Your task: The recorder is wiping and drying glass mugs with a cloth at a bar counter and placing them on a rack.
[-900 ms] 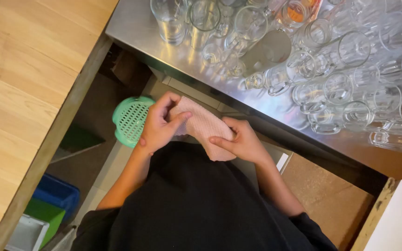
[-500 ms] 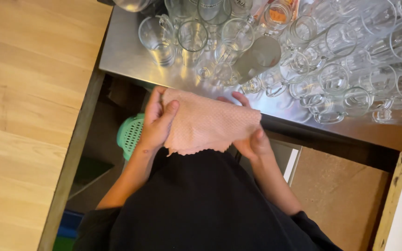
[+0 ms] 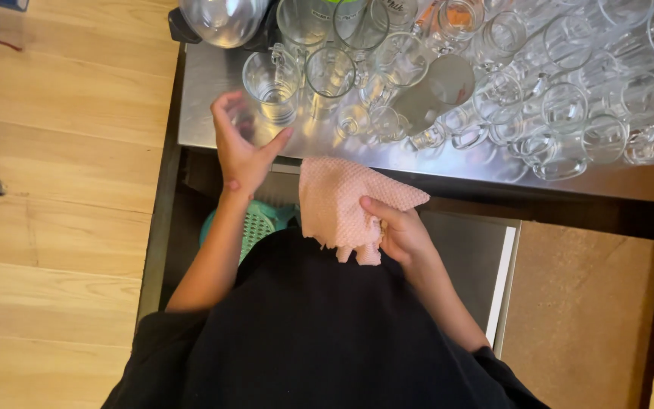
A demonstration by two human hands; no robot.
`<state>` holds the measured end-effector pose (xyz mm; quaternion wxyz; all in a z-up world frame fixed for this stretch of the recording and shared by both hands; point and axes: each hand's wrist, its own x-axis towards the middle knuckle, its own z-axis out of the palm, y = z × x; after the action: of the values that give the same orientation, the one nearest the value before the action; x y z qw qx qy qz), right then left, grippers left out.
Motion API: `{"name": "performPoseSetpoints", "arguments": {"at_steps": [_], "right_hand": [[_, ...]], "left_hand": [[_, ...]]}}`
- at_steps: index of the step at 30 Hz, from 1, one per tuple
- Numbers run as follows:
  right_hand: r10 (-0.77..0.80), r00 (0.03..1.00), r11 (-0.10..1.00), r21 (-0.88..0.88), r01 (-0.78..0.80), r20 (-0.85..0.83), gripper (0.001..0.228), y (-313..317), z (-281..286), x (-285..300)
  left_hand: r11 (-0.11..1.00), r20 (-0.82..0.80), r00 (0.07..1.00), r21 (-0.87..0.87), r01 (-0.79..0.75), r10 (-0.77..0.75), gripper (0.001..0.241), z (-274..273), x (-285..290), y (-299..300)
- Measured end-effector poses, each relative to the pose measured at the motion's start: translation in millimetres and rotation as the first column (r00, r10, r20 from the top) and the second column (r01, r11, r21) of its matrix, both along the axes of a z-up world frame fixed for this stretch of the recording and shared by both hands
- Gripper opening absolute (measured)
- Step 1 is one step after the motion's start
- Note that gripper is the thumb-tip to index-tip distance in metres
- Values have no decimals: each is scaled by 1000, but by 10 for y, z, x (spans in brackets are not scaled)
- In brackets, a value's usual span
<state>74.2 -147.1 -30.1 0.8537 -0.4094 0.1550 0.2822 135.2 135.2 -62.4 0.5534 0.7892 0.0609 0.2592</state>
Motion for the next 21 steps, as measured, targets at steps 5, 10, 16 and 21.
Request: {"name": "performPoseSetpoints", "arguments": {"at_steps": [5,10,16,21], "right_hand": [[-33,999,999,-40,34,12,46,16,44,-50],[-87,996,995,-52,87,-8,46,-55,10,-91],[-76,996,996,-40,74,-48,47,-96,43,-86],[251,826,945,-312,-97,505,55,20,141,-110]], "left_hand": [[988,83,986,-46,146,-142,99,-148,445,-2],[986,64,985,-49,162,-159,82,-279,554,2],[965,74,991,-227,128,-114,71,-444,250,-3],[711,194,966,-654,259,-172,60,-520,-171,-123]]}}
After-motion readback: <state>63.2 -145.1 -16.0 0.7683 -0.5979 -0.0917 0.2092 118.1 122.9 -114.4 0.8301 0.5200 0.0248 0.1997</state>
